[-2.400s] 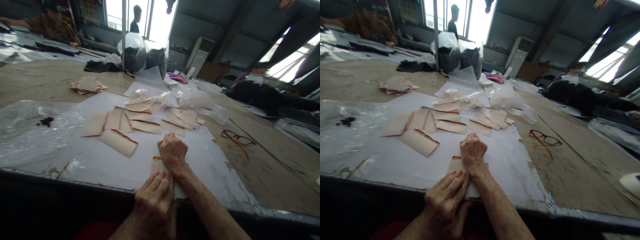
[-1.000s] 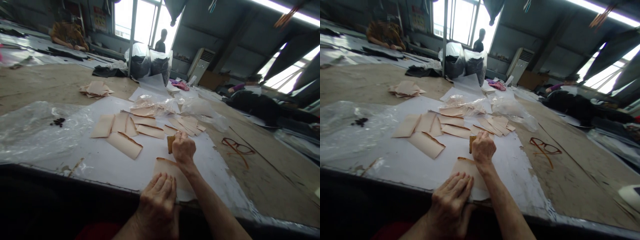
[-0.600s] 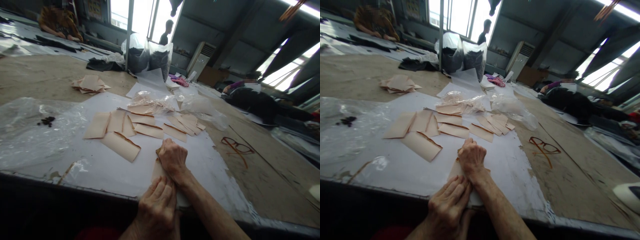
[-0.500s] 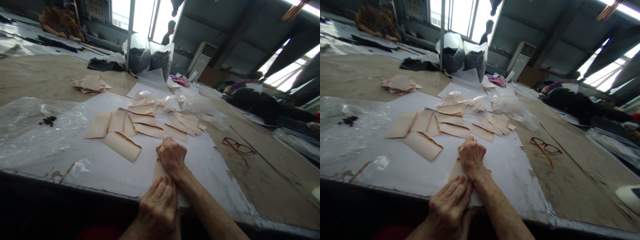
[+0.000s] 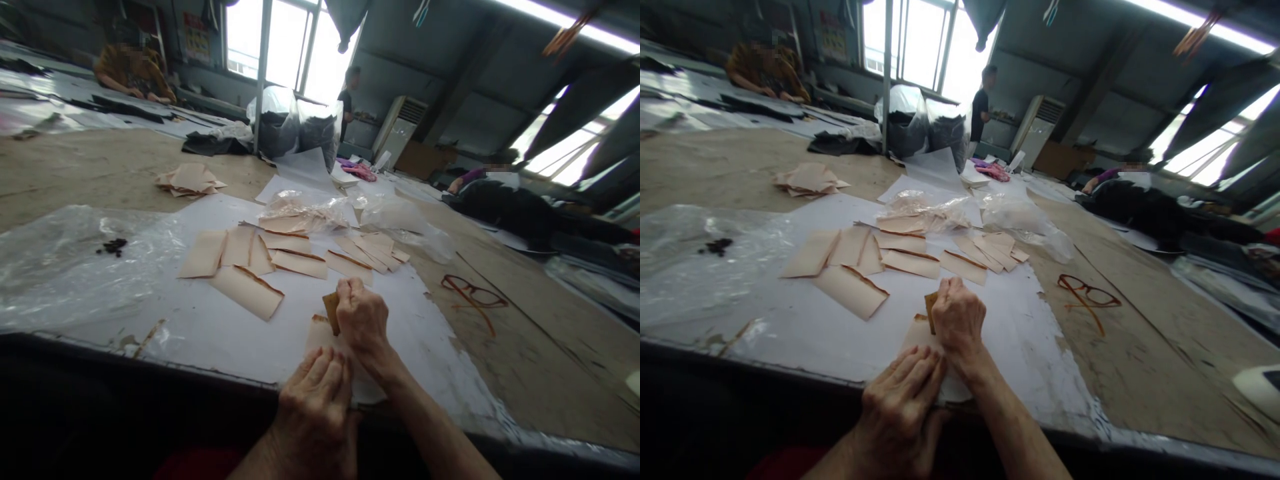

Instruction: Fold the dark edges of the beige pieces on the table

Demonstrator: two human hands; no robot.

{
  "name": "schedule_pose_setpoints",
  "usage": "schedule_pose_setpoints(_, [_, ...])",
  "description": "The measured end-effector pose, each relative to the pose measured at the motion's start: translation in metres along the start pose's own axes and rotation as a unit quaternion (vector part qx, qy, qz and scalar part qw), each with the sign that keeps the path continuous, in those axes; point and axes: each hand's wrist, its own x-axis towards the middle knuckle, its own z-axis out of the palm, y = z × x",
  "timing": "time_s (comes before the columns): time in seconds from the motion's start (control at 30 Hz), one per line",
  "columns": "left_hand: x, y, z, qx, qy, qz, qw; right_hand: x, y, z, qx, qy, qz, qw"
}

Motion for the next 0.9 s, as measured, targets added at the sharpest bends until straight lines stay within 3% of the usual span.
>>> schedule_pose_setpoints(0.13, [0.000,0.001,0.000,-0.012,0.001,-0.015,1.000,-0.009,-0.004,0.012,-0.065,-0.027,-0.035,0.997])
schedule_pose_setpoints(0.33, [-0.002,0.000,0.000,0.029,-0.007,-0.002,1.000,0.016,-0.014,0.031,-0.073,-0.015,0.003,0.997])
schedule_pose_setpoints(0.53, [-0.004,-0.001,0.001,0.032,-0.007,0.003,0.999,0.026,0.002,0.019,0.025,-0.002,0.126,0.992])
schedule_pose_setpoints(0.63, [-0.003,-0.001,0.001,0.027,-0.005,0.005,1.000,0.011,0.009,0.009,0.039,-0.010,0.066,0.997])
schedule_pose_setpoints(0.73, [-0.003,0.000,0.000,0.020,0.002,-0.004,1.000,-0.006,0.004,0.006,-0.016,-0.031,-0.012,0.999])
schedule_pose_setpoints(0.9, [-0.002,0.001,-0.001,0.023,-0.004,-0.008,1.000,0.001,-0.011,0.023,-0.075,-0.029,-0.019,0.997])
